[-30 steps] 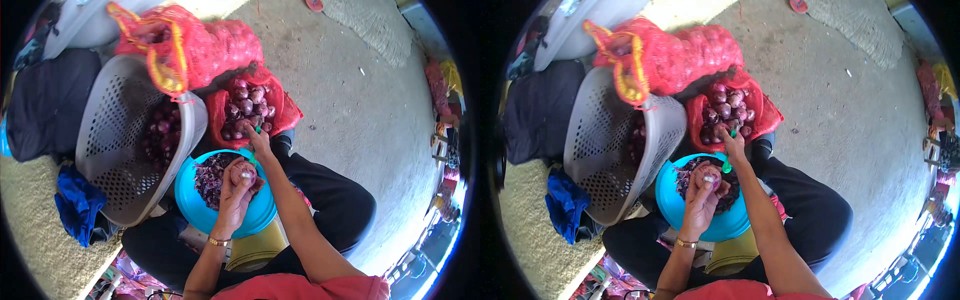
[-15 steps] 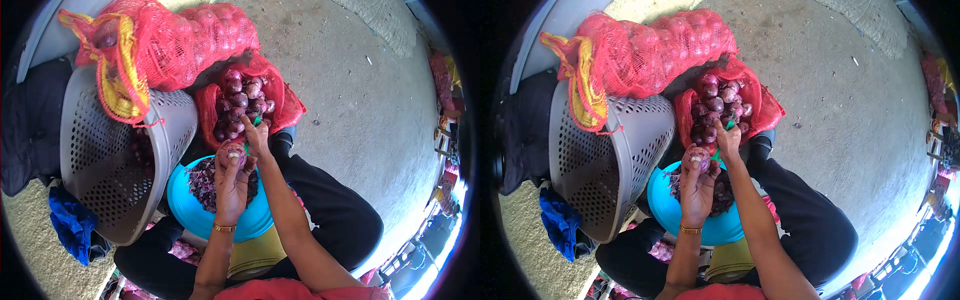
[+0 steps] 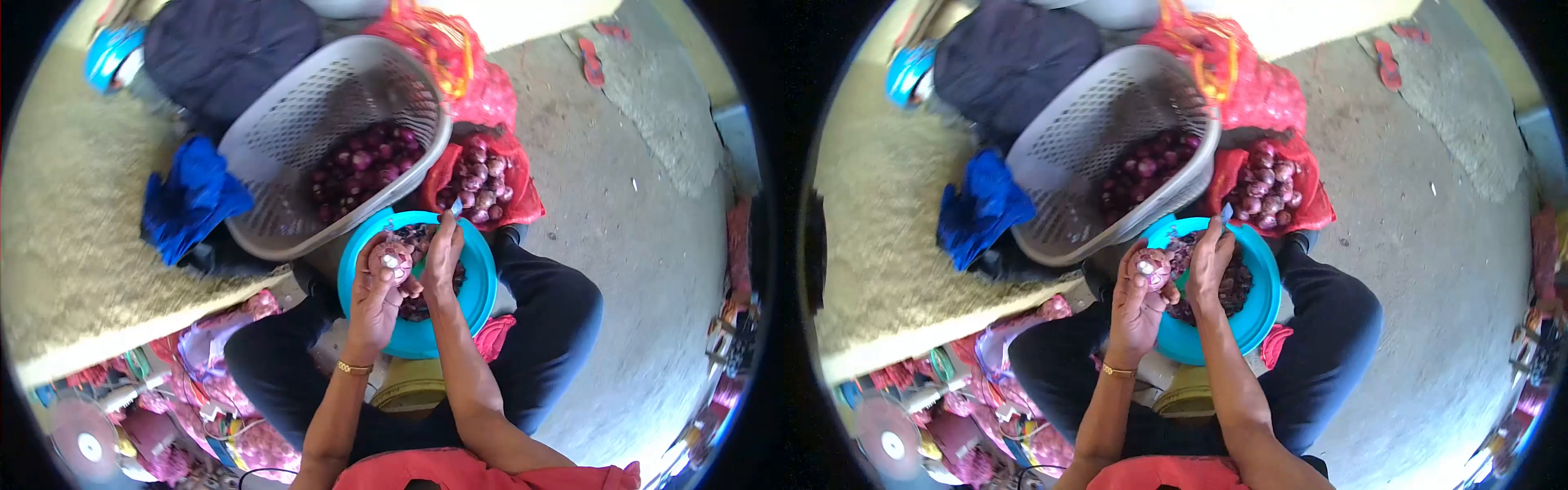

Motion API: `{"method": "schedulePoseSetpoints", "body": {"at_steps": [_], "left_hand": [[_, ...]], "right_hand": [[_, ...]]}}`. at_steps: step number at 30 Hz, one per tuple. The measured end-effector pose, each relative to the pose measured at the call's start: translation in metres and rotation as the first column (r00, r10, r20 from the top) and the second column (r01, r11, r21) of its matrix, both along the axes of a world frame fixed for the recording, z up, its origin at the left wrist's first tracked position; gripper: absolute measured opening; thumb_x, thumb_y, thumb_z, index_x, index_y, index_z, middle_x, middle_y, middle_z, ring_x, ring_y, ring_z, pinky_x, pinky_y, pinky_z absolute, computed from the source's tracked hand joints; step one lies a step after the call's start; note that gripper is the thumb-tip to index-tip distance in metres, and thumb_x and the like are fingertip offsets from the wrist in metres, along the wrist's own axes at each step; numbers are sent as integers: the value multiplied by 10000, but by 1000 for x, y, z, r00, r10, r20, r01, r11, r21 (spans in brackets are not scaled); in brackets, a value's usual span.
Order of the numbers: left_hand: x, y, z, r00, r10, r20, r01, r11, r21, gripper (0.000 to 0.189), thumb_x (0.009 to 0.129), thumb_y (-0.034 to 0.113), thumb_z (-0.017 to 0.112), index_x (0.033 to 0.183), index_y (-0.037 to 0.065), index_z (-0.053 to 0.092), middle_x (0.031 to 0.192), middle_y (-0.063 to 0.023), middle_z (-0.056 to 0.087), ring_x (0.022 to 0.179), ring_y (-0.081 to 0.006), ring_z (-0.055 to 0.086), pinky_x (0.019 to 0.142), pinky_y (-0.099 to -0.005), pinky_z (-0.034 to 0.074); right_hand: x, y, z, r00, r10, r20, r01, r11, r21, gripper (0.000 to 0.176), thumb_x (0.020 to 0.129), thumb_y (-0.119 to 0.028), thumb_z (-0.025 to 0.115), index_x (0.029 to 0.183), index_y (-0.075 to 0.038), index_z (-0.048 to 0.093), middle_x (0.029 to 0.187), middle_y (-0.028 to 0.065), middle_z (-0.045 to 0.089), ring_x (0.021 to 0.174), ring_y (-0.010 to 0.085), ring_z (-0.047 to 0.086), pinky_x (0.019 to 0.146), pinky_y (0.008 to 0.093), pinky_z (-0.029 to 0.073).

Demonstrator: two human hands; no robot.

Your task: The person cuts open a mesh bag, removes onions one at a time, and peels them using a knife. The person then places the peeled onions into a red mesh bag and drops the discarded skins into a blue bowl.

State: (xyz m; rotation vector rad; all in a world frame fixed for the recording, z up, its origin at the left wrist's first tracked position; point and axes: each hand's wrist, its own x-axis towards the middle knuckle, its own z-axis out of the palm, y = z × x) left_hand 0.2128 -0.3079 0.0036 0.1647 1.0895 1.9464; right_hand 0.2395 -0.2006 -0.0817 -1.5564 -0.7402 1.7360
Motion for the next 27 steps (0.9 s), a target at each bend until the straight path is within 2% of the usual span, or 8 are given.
{"method": "schedulePoseSetpoints", "body": {"at_steps": [4,6,10,14,18,19,23,27], "left_hand": [[-13,-70,35,990,55,-133,-45,996,75,459,1001,442,443,1310,103,412,1152,-112,588,819,-161,598,707,-306,492],[-25,-97,38,971,56,-232,-30,993,115,504,1012,510,338,1294,100,416,1100,-103,586,842,-161,595,688,-291,483],[-44,-131,51,980,-24,-197,32,999,39,590,1006,570,250,1239,74,469,1013,-86,607,819,-140,587,649,-270,472],[-49,-143,42,1000,-8,11,7,999,48,620,986,622,283,1020,73,569,780,-42,600,655,-132,556,568,-257,441],[-53,-143,46,997,33,66,-32,999,-7,643,976,643,284,932,77,587,732,-39,603,624,-131,561,546,-252,438],[-54,-142,41,999,42,29,-42,999,7,633,978,635,293,958,73,583,761,-39,610,641,-122,570,541,-251,445],[-54,-128,40,987,134,-92,-144,983,-115,598,987,607,322,1034,63,566,824,-24,605,669,-98,579,542,-244,463],[-55,-113,37,977,195,-88,-202,976,-84,583,990,596,332,1068,62,552,851,-14,594,682,-87,578,539,-240,467]], "right_hand": [[11,-56,85,956,292,-29,-285,948,140,375,1002,-378,457,898,-20,497,711,36,509,603,106,465,544,294,397],[20,-76,115,743,669,22,-617,671,411,286,1023,-293,462,987,-15,519,757,35,534,628,105,494,562,282,425],[21,-87,156,396,918,-15,-716,318,622,214,1031,-211,463,1055,-17,550,745,-4,526,665,79,506,573,269,440],[12,-77,166,244,933,265,-700,-19,714,229,1020,-227,495,1021,-10,568,735,6,526,685,56,499,586,263,437],[2,-61,170,195,724,662,-674,-392,626,434,800,-422,768,883,-21,625,594,88,555,531,131,561,507,303,425],[-2,-62,168,279,677,681,-648,-391,654,505,695,-479,826,845,-35,638,532,93,543,453,195,561,480,326,427],[-3,-67,178,176,679,713,-733,-393,555,467,703,-378,854,921,-23,643,625,71,530,567,118,483,549,291,416],[-8,-68,159,230,650,724,-754,-351,555,540,671,-456,844,907,-18,635,536,104,523,494,208,534,497,329,424]]}}
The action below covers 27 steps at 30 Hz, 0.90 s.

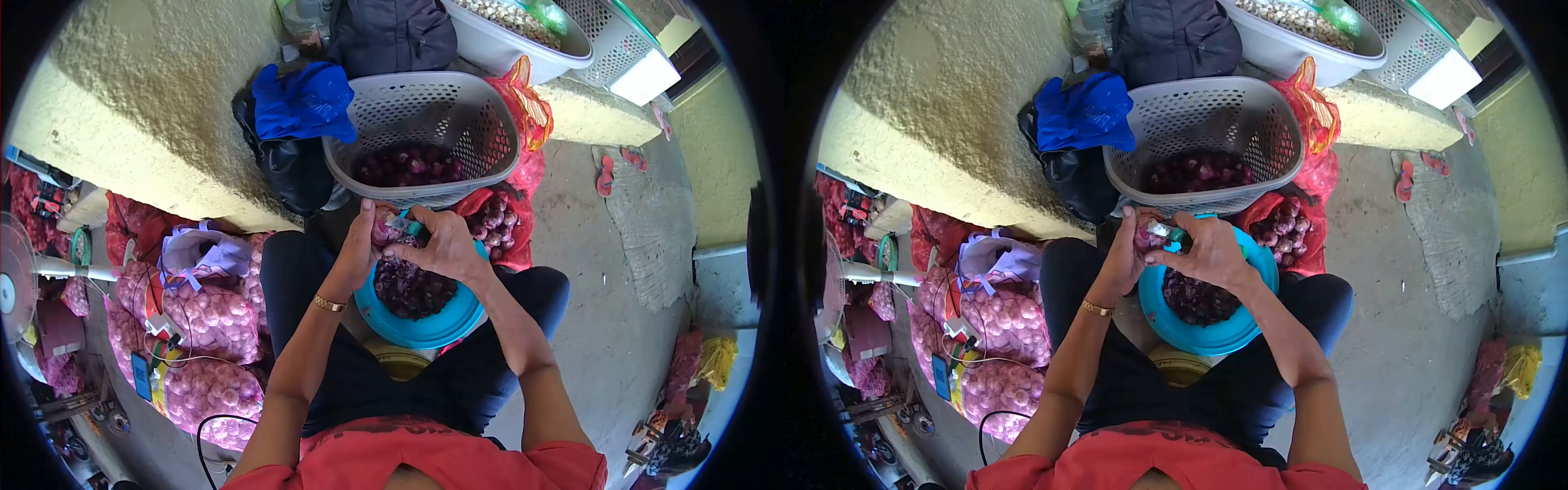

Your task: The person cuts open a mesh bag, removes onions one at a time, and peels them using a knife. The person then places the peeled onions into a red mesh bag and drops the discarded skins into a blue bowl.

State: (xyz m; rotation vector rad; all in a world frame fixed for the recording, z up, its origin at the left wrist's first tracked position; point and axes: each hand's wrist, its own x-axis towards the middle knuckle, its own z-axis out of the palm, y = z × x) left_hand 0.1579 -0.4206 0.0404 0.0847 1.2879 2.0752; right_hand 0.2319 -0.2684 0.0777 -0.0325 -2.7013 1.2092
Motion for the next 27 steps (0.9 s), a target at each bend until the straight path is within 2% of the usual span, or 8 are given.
{"method": "schedulePoseSetpoints", "body": {"at_steps": [3,5,9,11,15,19,22,27], "left_hand": [[-8,-2,-5,987,-159,-10,160,987,28,590,991,598,320,1069,62,552,847,-11,589,705,-88,588,547,-233,467],[-11,-3,-13,980,-198,-4,198,979,44,572,993,595,317,1071,89,572,896,-16,618,718,-93,576,546,-254,432],[-11,3,-8,986,-163,22,161,986,49,584,978,615,336,1061,87,571,871,-13,623,706,-102,587,559,-258,458],[-11,10,0,993,-8,119,7,1000,9,588,960,635,356,1021,91,569,844,-21,633,703,-121,608,584,-261,492],[-23,-3,-19,979,-162,123,152,985,85,604,945,652,369,1023,89,572,857,-38,648,747,-136,628,611,-272,517],[-22,2,-21,972,-139,188,126,989,78,615,936,664,376,1025,89,575,880,-44,654,788,-138,629,602,-275,499],[-13,10,-20,970,-149,192,138,988,69,587,949,644,373,1028,99,578,869,-27,634,771,-124,595,659,-268,491],[2,22,-18,875,-278,396,110,911,396,503,981,581,378,1029,119,573,922,8,566,791,-109,502,771,-301,452]], "right_hand": [[-3,5,-8,996,-15,-90,19,999,42,542,669,-485,826,880,-25,631,521,138,529,493,284,585,484,367,438],[-3,5,-1,999,7,31,-7,1000,-6,445,716,-442,803,815,-44,630,527,139,525,510,305,580,482,378,432],[-2,12,-11,990,108,-91,-99,991,94,363,760,-393,775,761,-58,635,539,132,542,523,316,578,480,387,432],[-1,17,-11,977,191,-94,-180,977,116,336,775,-372,763,742,-61,642,554,129,562,526,322,579,485,392,436],[6,35,-14,981,191,-45,-180,966,184,353,755,-391,782,772,-60,660,571,131,576,540,316,592,491,381,442],[9,37,-10,987,135,-88,-141,988,-69,395,672,-320,878,844,-41,656,636,89,603,546,222,586,547,318,457],[7,30,-22,997,13,-74,-41,917,-397,439,655,-166,891,997,-30,651,909,71,641,809,179,617,727,308,475],[0,26,-35,941,105,-323,-215,920,-329,306,718,-103,835,962,-19,669,896,72,617,809,188,606,735,304,468]]}}
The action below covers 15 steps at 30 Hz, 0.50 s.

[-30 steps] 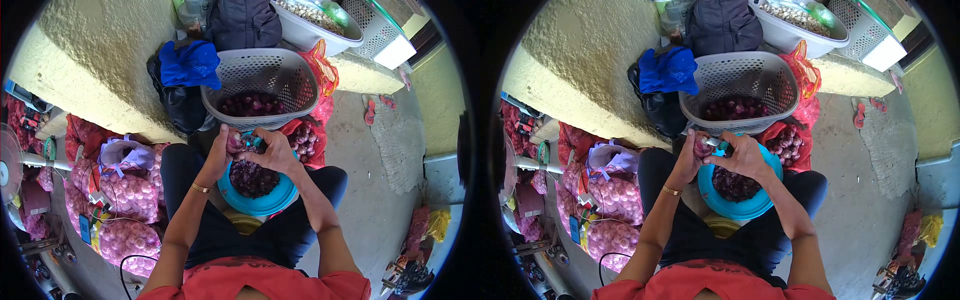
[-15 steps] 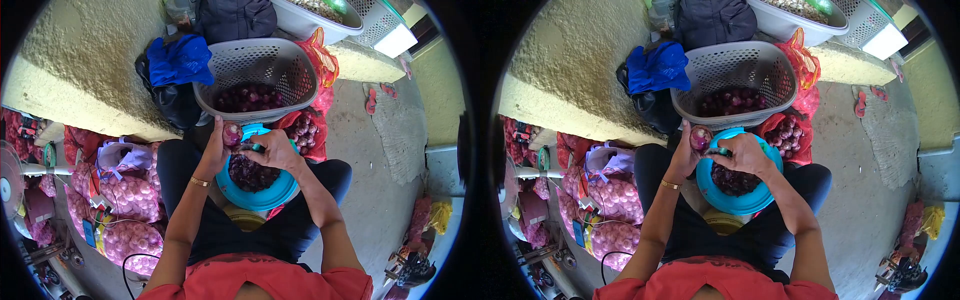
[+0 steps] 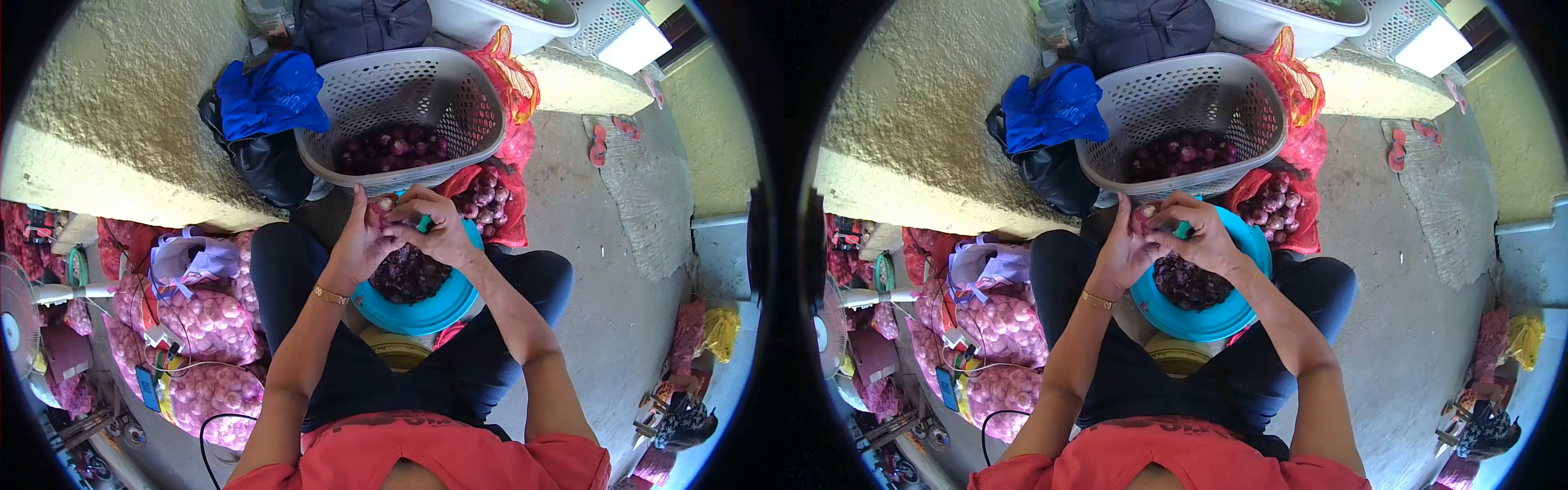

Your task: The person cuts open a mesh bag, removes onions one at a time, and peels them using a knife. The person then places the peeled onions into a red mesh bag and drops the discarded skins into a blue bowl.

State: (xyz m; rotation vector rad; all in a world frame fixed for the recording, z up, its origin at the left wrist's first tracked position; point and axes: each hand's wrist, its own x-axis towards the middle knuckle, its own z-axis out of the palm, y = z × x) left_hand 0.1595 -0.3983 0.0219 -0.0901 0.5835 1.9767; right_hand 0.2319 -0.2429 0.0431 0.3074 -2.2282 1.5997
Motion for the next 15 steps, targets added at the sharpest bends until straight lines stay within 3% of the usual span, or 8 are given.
{"method": "schedulePoseSetpoints", "body": {"at_steps": [4,6,7,9,12,15], "left_hand": [[7,5,3,998,11,55,-10,1000,-28,469,977,561,415,1015,117,561,956,1,558,846,-127,505,799,-321,445],[1,6,-9,997,81,-19,-78,989,127,444,968,534,461,1026,105,558,951,-17,558,891,-153,511,849,-330,443],[-2,4,-11,996,81,-21,-78,989,127,444,968,534,461,1026,105,558,951,-17,558,891,-153,511,849,-330,443],[-7,1,-11,991,122,-51,-124,992,-33,449,955,525,493,1048,91,561,971,-36,567,943,-186,525,867,-332,441],[-4,3,-5,989,145,9,-142,979,-145,470,949,530,498,1075,82,565,996,-57,575,985,-211,534,856,-344,446],[-1,3,-11,995,73,63,-69,996,-50,480,944,534,501,1097,83,564,1004,-73,581,998,-230,539,845,-342,444]], "right_hand": [[8,8,6,993,-16,117,24,998,-65,231,748,-87,802,924,-14,671,887,87,622,815,210,604,765,325,473],[16,11,9,987,7,158,6,997,-80,236,757,-101,798,936,-19,669,880,91,628,810,209,602,773,328,470],[22,13,9,964,49,260,-48,999,-10,229,763,-102,795,919,-9,655,850,80,624,790,193,592,738,332,460],[33,19,6,898,40,438,-92,991,98,278,767,-118,796,973,3,653,841,68,660,803,147,602,739,327,464],[44,26,-11,873,46,486,-79,996,47,334,765,-125,802,1042,-1,662,874,70,693,850,128,611,779,309,472],[47,31,-7,838,70,541,-75,997,-14,380,760,-135,812,1082,1,662,932,77,700,874,122,611,809,293,471]]}}
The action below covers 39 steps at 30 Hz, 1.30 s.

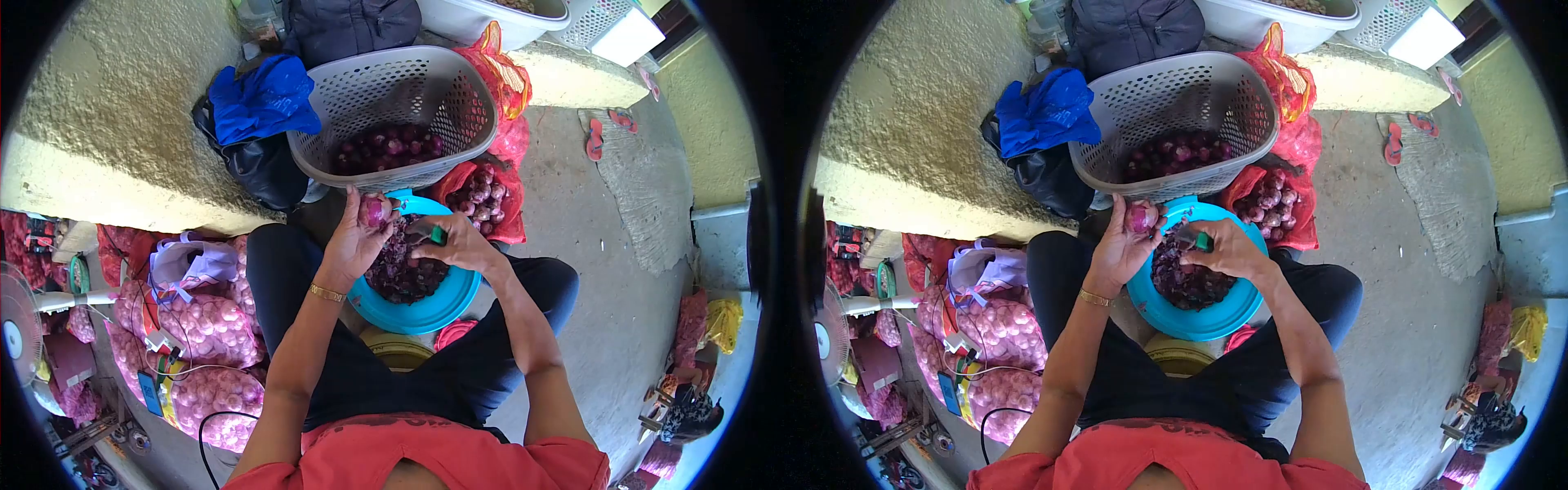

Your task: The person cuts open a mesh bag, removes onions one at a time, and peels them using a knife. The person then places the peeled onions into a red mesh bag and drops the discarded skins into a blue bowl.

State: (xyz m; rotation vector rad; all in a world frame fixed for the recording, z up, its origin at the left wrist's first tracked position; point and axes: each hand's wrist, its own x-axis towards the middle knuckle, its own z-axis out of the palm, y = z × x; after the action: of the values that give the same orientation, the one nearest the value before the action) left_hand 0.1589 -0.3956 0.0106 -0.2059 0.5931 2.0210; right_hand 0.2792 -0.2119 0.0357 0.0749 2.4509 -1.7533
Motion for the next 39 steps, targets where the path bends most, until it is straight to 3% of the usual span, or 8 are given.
{"method": "schedulePoseSetpoints", "body": {"at_steps": [4,7,10,12,15,28,34,39], "left_hand": [[10,8,-2,994,23,105,-22,1000,-14,476,940,526,514,1105,83,568,994,-78,579,960,-235,536,835,-321,439],[16,9,0,988,-6,155,-6,997,78,485,938,524,517,1103,71,563,977,-79,568,912,-210,527,814,-315,445],[19,10,-4,979,-73,189,8,945,326,490,946,523,504,1116,67,558,956,-67,559,874,-185,515,805,-338,458],[20,10,-2,981,28,193,-41,997,66,497,950,532,491,1133,75,554,937,-43,557,872,-164,515,821,-355,469],[24,10,-2,999,19,40,-18,999,-29,572,951,592,427,1152,70,548,1000,-51,577,888,-161,546,872,-361,480],[21,1,-14,991,-86,-105,92,994,57,558,952,610,419,1205,124,527,1050,-5,573,863,-145,530,876,-333,450],[25,1,-12,953,-84,-292,63,995,-83,512,961,581,437,1210,144,532,1086,-5,574,909,-137,538,887,-329,446],[18,-2,-9,932,-84,-354,44,992,-120,471,932,497,577,1207,125,490,1065,-14,554,898,-144,551,887,-363,468]], "right_hand": [[-10,-23,16,916,-330,-228,316,944,-95,425,717,-121,823,1101,-33,663,915,86,683,837,176,637,787,296,483],[-27,-24,0,797,-233,-558,265,964,-23,430,697,-106,834,1085,-25,668,989,92,657,896,208,642,817,314,495],[-26,-22,-8,841,-221,-495,233,972,-38,390,722,-65,802,1088,-16,679,1066,111,640,972,243,642,859,329,504],[-28,-23,-10,854,-216,-473,208,976,-70,368,739,-53,785,1091,-15,683,1078,117,646,993,245,642,869,325,504],[-29,-25,-17,806,-238,-541,214,971,-109,324,788,-31,742,1106,-11,682,1101,130,671,996,239,658,866,317,512],[-31,-32,-30,854,-373,-363,363,927,-99,227,852,-44,674,1071,15,675,988,114,721,856,120,660,764,267,515],[-38,-35,-25,846,-440,-301,433,897,-92,192,837,-59,678,1009,25,671,847,77,710,738,72,602,670,253,499],[-42,-33,-22,841,-485,-239,474,874,-107,145,845,-56,660,959,34,662,793,54,669,700,63,583,643,246,494]]}}
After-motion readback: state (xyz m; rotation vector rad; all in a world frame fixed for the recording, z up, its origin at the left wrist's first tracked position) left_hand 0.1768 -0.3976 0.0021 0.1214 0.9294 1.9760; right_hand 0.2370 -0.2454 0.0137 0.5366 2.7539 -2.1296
